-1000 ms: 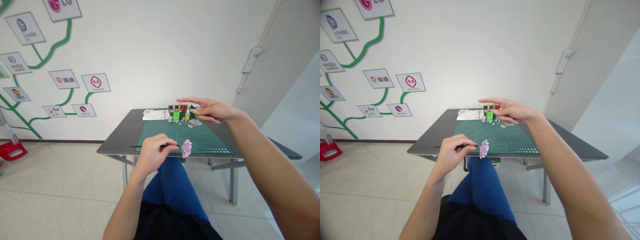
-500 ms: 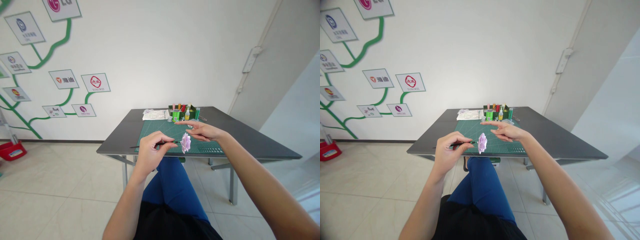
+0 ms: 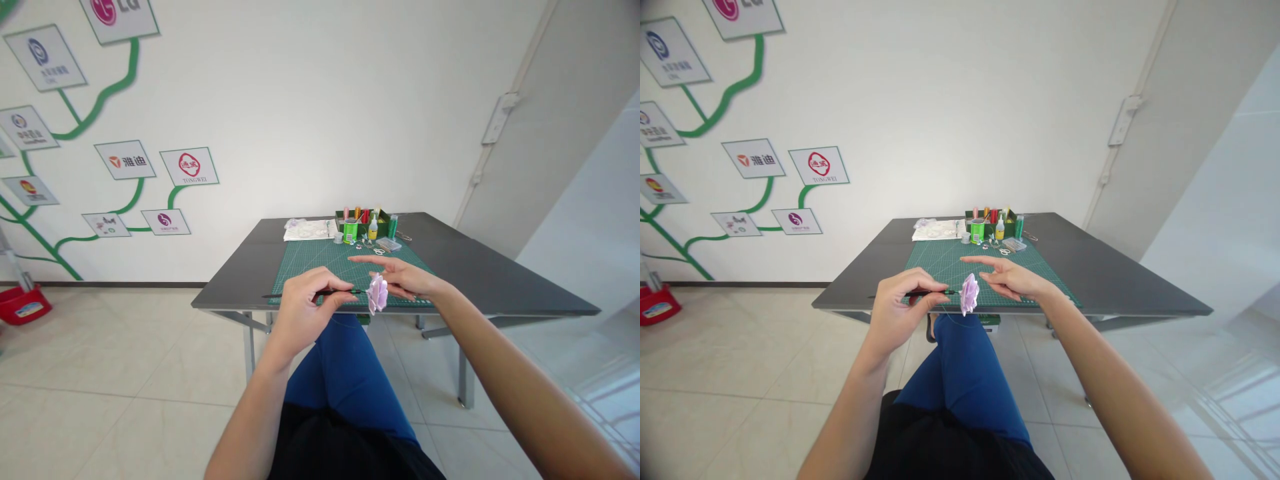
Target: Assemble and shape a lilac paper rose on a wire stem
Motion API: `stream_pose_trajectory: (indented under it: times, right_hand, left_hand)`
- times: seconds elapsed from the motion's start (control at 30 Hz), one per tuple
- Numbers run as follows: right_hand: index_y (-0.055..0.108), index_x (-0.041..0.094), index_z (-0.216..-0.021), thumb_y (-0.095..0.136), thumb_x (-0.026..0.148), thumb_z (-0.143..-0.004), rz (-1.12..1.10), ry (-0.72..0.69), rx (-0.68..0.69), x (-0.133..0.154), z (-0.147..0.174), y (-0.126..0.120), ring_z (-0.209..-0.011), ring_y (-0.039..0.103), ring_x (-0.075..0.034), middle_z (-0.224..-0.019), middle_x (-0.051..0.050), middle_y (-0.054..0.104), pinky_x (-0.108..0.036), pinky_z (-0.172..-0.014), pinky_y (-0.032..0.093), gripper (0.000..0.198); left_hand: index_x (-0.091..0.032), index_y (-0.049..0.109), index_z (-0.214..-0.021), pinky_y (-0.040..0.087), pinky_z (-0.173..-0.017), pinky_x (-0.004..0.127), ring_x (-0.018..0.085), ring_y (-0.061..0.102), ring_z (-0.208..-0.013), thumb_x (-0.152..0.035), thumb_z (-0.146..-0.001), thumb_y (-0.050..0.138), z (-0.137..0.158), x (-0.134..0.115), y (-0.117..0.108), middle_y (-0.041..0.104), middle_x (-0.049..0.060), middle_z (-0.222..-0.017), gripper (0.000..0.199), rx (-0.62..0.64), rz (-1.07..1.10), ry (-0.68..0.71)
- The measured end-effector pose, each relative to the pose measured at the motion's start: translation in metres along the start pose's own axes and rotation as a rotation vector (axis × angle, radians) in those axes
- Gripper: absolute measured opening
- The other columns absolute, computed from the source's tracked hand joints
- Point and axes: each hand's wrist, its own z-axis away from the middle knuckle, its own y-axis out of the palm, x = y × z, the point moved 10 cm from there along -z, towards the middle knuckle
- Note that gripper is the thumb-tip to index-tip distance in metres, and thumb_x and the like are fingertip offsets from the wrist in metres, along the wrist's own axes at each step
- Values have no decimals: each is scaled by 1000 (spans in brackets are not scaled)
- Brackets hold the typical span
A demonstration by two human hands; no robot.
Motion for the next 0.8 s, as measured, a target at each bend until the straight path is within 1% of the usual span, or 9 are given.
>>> stream_pose_trajectory:
  times: [0.17, 0.27, 0.33, 0.43, 0.57, 0.63, 0.7, 0.73, 0.8]
  right_hand:
    - [32, 10, -168, 59, 36, -102, 29, 27, 2, -12, -4, 5, -28, 34, -8, -40, 11, 49, -15, -31, 24, 76]
    - [35, 9, -166, 60, 38, -101, 26, 40, 34, -29, -5, 17, -29, 33, -7, -40, 11, 50, -14, -32, 24, 76]
    - [37, 7, -164, 62, 43, -100, 24, 39, 57, -39, -4, 26, -28, 30, -7, -38, 11, 48, -15, -32, 23, 78]
    - [34, 3, -165, 64, 51, -99, -5, 68, 76, -57, 3, 39, -26, 28, -7, -37, 12, 48, -16, -31, 23, 87]
    - [26, 8, -169, 69, 55, -96, -221, 65, 98, -79, 17, 54, -26, 31, -8, -41, 12, 52, -16, -31, 24, 97]
    - [25, 13, -169, 74, 59, -90, -350, 5, 37, -86, 23, 51, -27, 31, -7, -45, 11, 57, -16, -31, 22, 103]
    - [35, 19, -162, 79, 61, -83, -426, -48, -81, -95, 29, 40, -27, 29, -5, -62, 5, 72, -18, -30, 18, 99]
    - [43, 21, -155, 80, 60, -81, -440, -65, -158, -98, 32, 32, -28, 30, -3, -75, -1, 79, -19, -31, 18, 91]
    - [56, 21, -131, 80, 59, -80, -404, -51, -340, -106, 41, 11, -32, 35, -3, -101, -12, 83, -20, -33, 19, 67]
  left_hand:
    - [-19, 80, -94, 51, -66, 26, 16, 68, -73, -31, -94, 80, -1, -3, -2, 75, 4, -81, 12, -14, -21, 10]
    - [-22, 83, -104, 47, -63, 25, 13, 61, -68, -30, -96, 78, -1, -3, -2, 68, 1, -74, 13, -18, -57, 25]
    - [-22, 84, -102, 43, -59, 24, 12, 56, -64, -28, -97, 77, -2, -2, -2, 63, 0, -70, 11, -24, -62, 34]
    - [-19, 84, -93, 40, -58, 23, 11, 55, -64, -22, -96, 77, -3, 5, -5, 63, 0, -71, 8, -52, -11, 9]
    - [-18, 83, -89, 41, -57, 21, 10, 56, -65, -19, -91, 79, -3, 17, -11, 63, 0, -73, 5, -109, 125, -82]
    - [-19, 84, -88, 40, -55, 20, 10, 55, -64, -22, -89, 80, -2, 25, -12, 62, 0, -73, 4, -135, 211, -149]
    - [-19, 84, -86, 39, -53, 20, 9, 54, -62, -25, -87, 81, -1, 35, -13, 60, 0, -73, 6, -159, 289, -223]
    - [-18, 84, -85, 38, -52, 20, 9, 52, -61, -26, -86, 82, 0, 39, -13, 59, 0, -73, 8, -170, 320, -256]
    - [-18, 84, -84, 35, -50, 21, 8, 48, -58, -29, -84, 83, 2, 47, -13, 56, -1, -72, 11, -189, 358, -307]
